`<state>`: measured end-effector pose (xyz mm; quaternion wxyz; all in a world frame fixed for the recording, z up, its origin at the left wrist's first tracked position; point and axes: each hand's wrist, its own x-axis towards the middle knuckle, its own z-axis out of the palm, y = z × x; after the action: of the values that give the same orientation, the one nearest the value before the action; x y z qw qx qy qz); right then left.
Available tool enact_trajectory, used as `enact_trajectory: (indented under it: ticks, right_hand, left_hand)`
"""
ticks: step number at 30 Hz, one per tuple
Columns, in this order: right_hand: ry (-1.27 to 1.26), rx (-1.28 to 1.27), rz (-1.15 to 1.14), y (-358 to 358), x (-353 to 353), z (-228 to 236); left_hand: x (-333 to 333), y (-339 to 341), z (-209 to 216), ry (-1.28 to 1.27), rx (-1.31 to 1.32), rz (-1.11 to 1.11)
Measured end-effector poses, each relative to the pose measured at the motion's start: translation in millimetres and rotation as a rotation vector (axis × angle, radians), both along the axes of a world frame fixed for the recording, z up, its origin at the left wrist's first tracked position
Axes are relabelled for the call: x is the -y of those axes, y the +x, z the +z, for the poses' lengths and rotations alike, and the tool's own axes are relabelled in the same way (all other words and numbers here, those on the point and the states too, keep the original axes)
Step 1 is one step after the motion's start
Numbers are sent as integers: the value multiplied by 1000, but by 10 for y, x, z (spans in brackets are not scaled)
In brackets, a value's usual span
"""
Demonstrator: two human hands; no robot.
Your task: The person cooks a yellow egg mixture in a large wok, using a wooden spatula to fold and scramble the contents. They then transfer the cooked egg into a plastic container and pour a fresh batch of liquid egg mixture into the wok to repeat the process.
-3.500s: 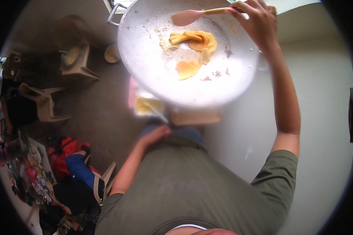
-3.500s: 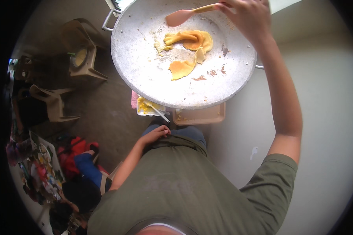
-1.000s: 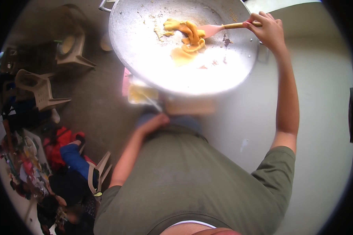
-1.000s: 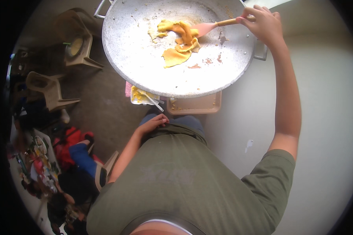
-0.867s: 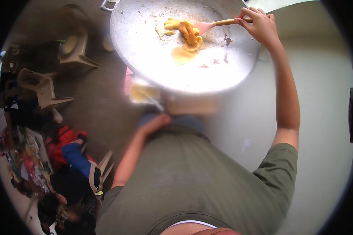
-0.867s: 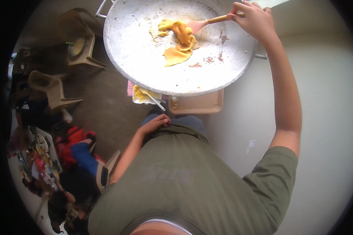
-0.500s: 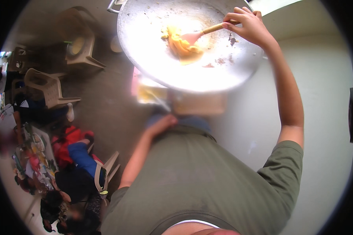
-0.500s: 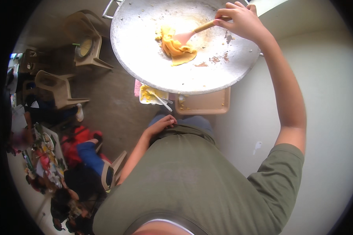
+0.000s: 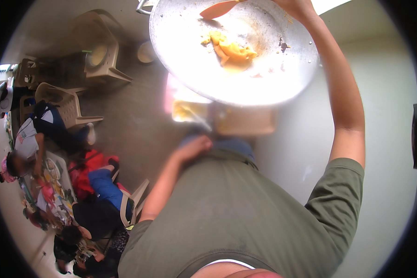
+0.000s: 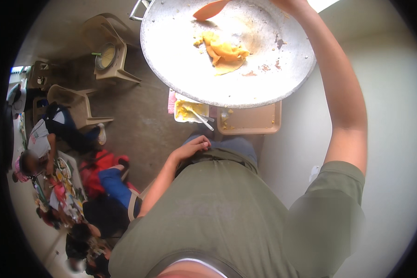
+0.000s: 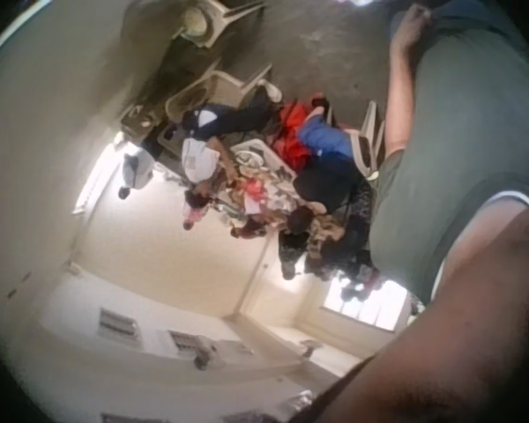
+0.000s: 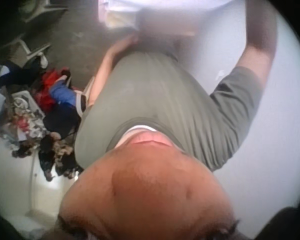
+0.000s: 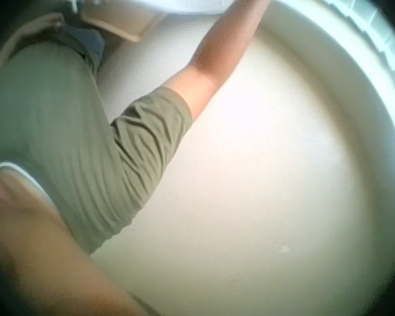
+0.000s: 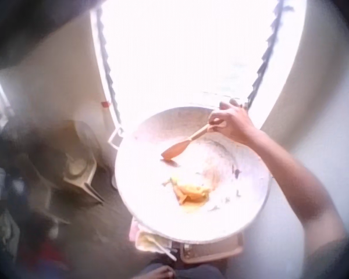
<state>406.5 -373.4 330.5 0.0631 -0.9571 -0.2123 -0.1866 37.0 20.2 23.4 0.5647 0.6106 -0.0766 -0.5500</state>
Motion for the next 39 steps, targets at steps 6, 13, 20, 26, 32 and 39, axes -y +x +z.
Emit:
enact_trajectory:
  ticks: [6,13,20,26,32,39]
  right_hand:
    - [-296,242,259,-651,-333,406]
    - [-288,341,161,-765,-484,767]
    - [-288,200,121,-439,-1089,607]
    - [-286,50,81,-210,-1157,723]
    - [-289,-259,-200,-97,-648,727]
    - [-343,176,63,-448,532,909]
  left_hand:
    - [-296,-65,129,13,27,13]
    - [-504,-61,81,-25,22,0]
    - [-588,-118,128,-19,28,-3]
    - [-566,-119,62,-33,38,14]
    - [-453,-267,9,-50,-64,139]
    - [-134,-546,-139,196,-194,462]
